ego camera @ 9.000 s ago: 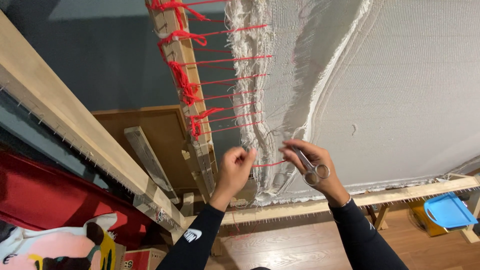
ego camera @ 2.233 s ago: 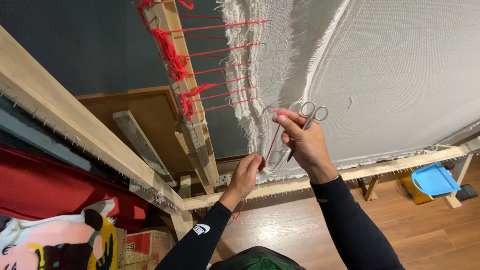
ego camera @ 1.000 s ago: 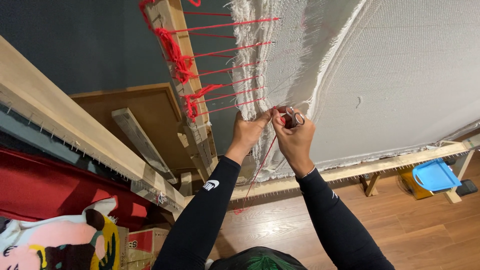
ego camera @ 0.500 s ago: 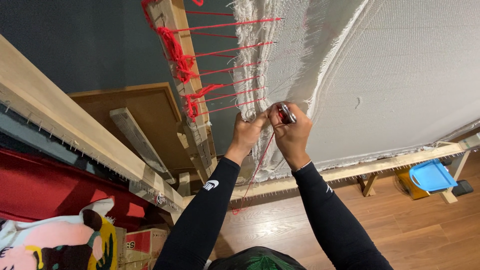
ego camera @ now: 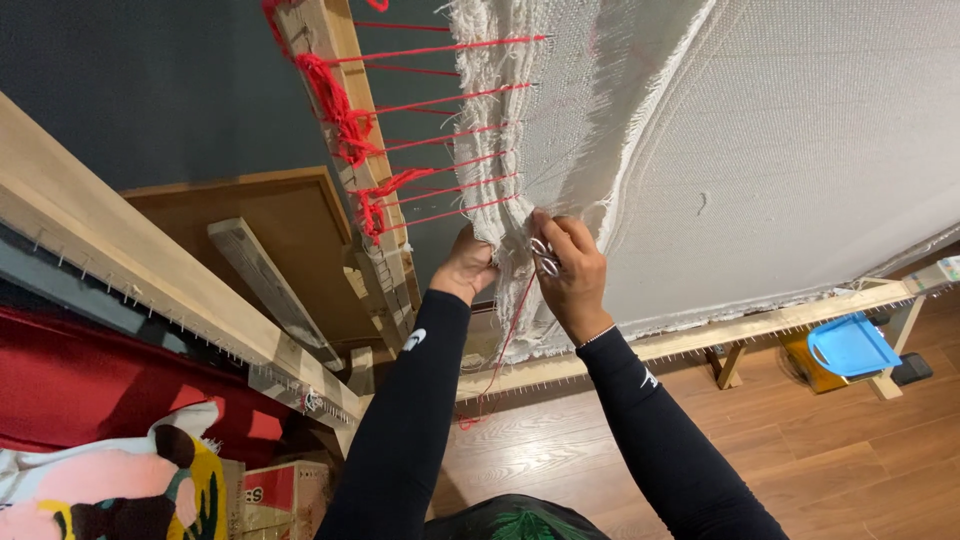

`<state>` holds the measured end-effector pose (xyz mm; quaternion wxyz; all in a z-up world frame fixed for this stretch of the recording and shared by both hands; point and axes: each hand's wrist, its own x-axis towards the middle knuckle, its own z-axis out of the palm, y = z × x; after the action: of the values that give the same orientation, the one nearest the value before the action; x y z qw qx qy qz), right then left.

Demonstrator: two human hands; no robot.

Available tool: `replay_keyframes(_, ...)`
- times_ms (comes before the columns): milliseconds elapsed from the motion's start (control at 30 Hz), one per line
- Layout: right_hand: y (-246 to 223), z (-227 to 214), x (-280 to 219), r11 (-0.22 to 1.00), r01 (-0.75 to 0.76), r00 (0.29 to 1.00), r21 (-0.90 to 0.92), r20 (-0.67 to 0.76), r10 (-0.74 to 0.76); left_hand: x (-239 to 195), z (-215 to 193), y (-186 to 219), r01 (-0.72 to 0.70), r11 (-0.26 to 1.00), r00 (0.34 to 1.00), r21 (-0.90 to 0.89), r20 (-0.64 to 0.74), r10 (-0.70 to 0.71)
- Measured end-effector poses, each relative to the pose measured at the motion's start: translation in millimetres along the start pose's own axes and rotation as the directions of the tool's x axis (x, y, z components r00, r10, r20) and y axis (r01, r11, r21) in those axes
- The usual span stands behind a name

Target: Knotting red yarn onto a rug frame and cutting the ends with scissors.

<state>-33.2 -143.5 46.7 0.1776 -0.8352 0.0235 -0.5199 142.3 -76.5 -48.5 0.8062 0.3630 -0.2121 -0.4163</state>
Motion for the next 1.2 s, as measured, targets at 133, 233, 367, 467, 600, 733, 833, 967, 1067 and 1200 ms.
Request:
replay_keyframes(133, -8, -7, 10, 0.999, 0.027, 0.999, 0.036, -0.021, -0.026, 12, -7, 3, 0.04, 0.999, 0.999, 0.013, -0.003, -0.04)
replay_keyframes(233, -9, -7, 12, 0.983, -0.087, 0.996, 0.159, 0.01, 0.087, 5, 0, 10, 0.036, 0.998, 0.998, 0.058, -0.044, -0.033)
replay_keyframes(367, -11, -4, 14, 0.97, -0.183, 0.982, 0.163, -0.024, 0.189, 9, -7, -4, 0.006, 0.996, 0.995, 0.089, -0.1, 0.003)
replay_keyframes(467, -15, -3, 10, 0.905, -0.319, 0.944, 0.281, 0.009, 0.33, 7, -10, -19, -0.177, 0.983, 0.982, 0.056, -0.05, 0.18)
replay_keyframes(600, -22, 3, -6, 0.585, -0.548, 0.806, 0.598, 0.189, 0.562, -31, 34, -4, -0.337, 0.926, 0.905, 0.168, -0.213, 0.368)
replay_keyframes(733, -19, 16, -28, 0.324, -0.611, 0.706, 0.722, 0.312, 0.636, -70, 50, -4, -0.283, 0.924, 0.834, 0.255, -0.41, 0.369)
replay_keyframes(833, -25, 20, -39, 0.067, -0.721, 0.556, 0.689, 0.519, 0.649, -100, 48, -18, -0.332, 0.888, 0.756, 0.318, -0.474, 0.452)
replay_keyframes(967, -50, 15, -33, 0.03, -0.795, 0.529, 0.606, 0.667, 0.525, -152, 65, -8, -0.392, 0.858, 0.716, 0.333, -0.475, 0.511)
replay_keyframes(1067, -56, 25, -33, -0.019, -0.813, 0.503, 0.581, 0.719, 0.48, -182, 55, 0, -0.399, 0.834, 0.713, 0.382, -0.442, 0.544)
replay_keyframes(1200, -67, 33, -26, -0.135, -0.842, 0.425, 0.522, 0.796, 0.431, -217, 25, -2, -0.389, 0.815, 0.709, 0.429, -0.425, 0.563)
